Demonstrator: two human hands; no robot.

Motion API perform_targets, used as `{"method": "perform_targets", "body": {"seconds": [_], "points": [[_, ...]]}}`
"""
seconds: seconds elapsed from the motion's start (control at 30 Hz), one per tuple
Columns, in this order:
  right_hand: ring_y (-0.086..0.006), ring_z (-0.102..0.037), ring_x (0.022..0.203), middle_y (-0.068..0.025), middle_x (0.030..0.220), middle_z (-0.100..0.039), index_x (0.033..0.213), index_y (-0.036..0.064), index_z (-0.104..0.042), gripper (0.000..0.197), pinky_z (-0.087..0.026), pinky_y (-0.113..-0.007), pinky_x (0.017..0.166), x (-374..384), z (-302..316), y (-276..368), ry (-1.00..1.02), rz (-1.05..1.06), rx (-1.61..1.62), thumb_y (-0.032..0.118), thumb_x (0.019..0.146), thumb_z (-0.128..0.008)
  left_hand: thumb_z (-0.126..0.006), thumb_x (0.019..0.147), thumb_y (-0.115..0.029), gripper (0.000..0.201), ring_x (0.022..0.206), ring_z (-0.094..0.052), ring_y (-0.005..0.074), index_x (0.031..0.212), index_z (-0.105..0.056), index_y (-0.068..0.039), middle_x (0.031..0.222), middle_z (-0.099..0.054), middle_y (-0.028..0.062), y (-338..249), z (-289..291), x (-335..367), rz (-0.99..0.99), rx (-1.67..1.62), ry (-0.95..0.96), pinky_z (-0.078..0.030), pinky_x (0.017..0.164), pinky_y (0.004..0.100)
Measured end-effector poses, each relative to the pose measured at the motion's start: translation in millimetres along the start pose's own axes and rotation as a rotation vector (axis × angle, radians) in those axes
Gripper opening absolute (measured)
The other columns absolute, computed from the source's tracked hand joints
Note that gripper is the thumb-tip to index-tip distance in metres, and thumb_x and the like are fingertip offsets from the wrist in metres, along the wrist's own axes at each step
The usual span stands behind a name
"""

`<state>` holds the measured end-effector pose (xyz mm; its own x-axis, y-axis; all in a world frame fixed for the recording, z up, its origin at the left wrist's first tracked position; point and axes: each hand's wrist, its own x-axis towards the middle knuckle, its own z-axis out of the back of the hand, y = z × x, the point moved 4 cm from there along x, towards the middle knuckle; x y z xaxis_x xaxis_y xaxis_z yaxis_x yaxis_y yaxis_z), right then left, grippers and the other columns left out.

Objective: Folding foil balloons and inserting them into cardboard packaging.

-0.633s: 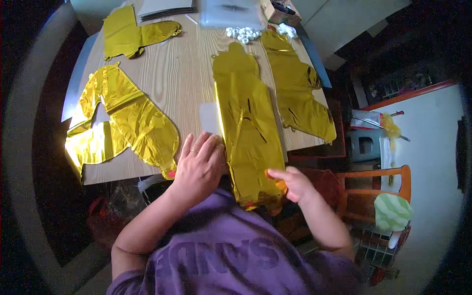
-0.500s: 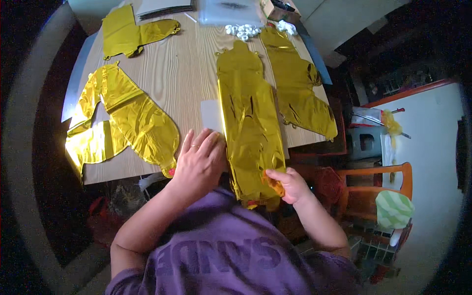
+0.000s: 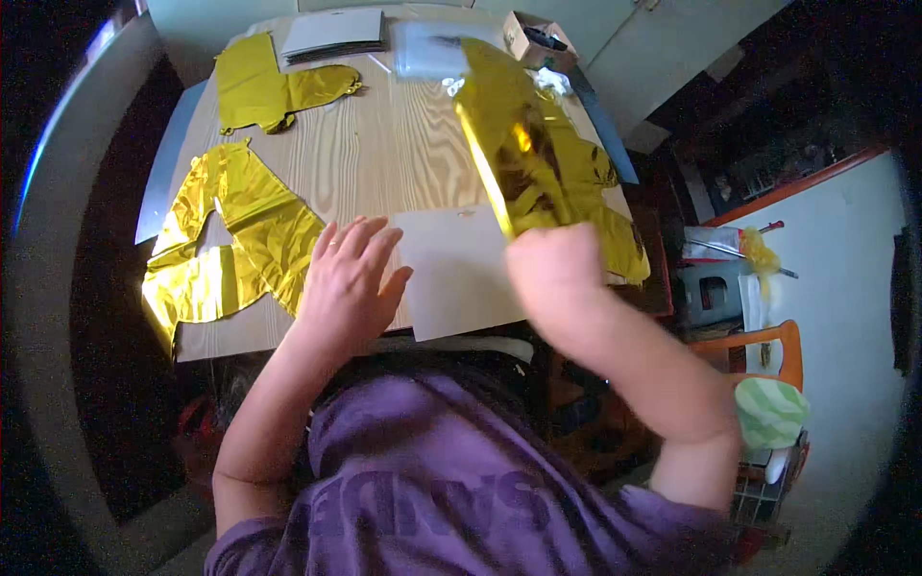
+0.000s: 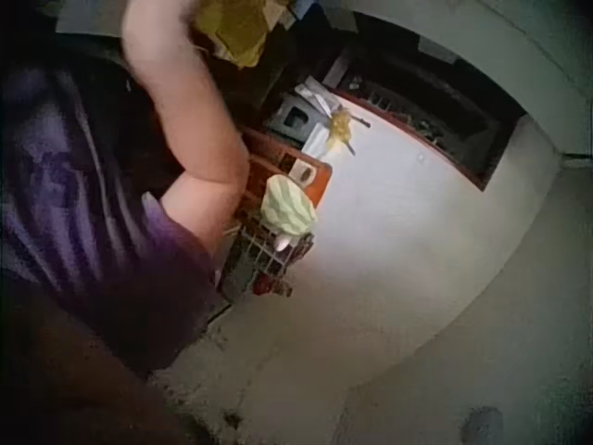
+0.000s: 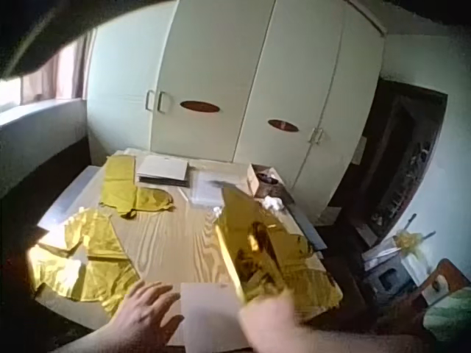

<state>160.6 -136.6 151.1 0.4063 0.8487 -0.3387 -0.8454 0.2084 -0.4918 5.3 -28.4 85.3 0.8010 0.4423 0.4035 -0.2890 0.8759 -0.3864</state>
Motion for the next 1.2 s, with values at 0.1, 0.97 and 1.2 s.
{"method": "perform_targets", "body": {"seconds": [0.1,0.97,1.2], "points": [[-0.0193,-0.072,0.078,0.0009,0.084,-0.075,0.086,0.0171,-0.077,0.013,-0.051,-0.042,0.065,18,-42,54,0.043,0.063,0.074,0.014,0.083,-0.065,-0.073,0.084,-0.02,0.041,0.116,-0.056,0.037,0.12,-0.06,-0.005,0.125,-0.06,0.0162,12,-1,-5,0.01,-0.026,0.025,-0.041,0.105,0.048],[-0.0291,-0.041,0.14,-0.0095,0.148,-0.049,0.136,0.006,-0.057,0.044,-0.026,-0.048,0.119,71,-142,-48,-0.549,0.383,0.611,0.025,0.097,-0.059,-0.064,0.088,-0.036,0.063,0.141,-0.039,0.0323,0.137,-0.051,0.001,0.147,-0.045,0.0187,9,-82,20,-0.174,0.071,0.267,-0.026,0.118,0.0511],[-0.0315,-0.04,0.141,-0.0117,0.151,-0.045,0.141,0.0062,-0.049,0.049,-0.026,-0.05,0.119,73,-137,-46,-0.53,0.449,0.645,0.018,0.094,-0.057,-0.068,0.085,-0.028,0.058,0.135,-0.045,0.0343,0.133,-0.053,0.0,0.144,-0.048,0.0174,15,-83,29,-0.237,-0.056,0.238,-0.033,0.114,0.0511]]}}
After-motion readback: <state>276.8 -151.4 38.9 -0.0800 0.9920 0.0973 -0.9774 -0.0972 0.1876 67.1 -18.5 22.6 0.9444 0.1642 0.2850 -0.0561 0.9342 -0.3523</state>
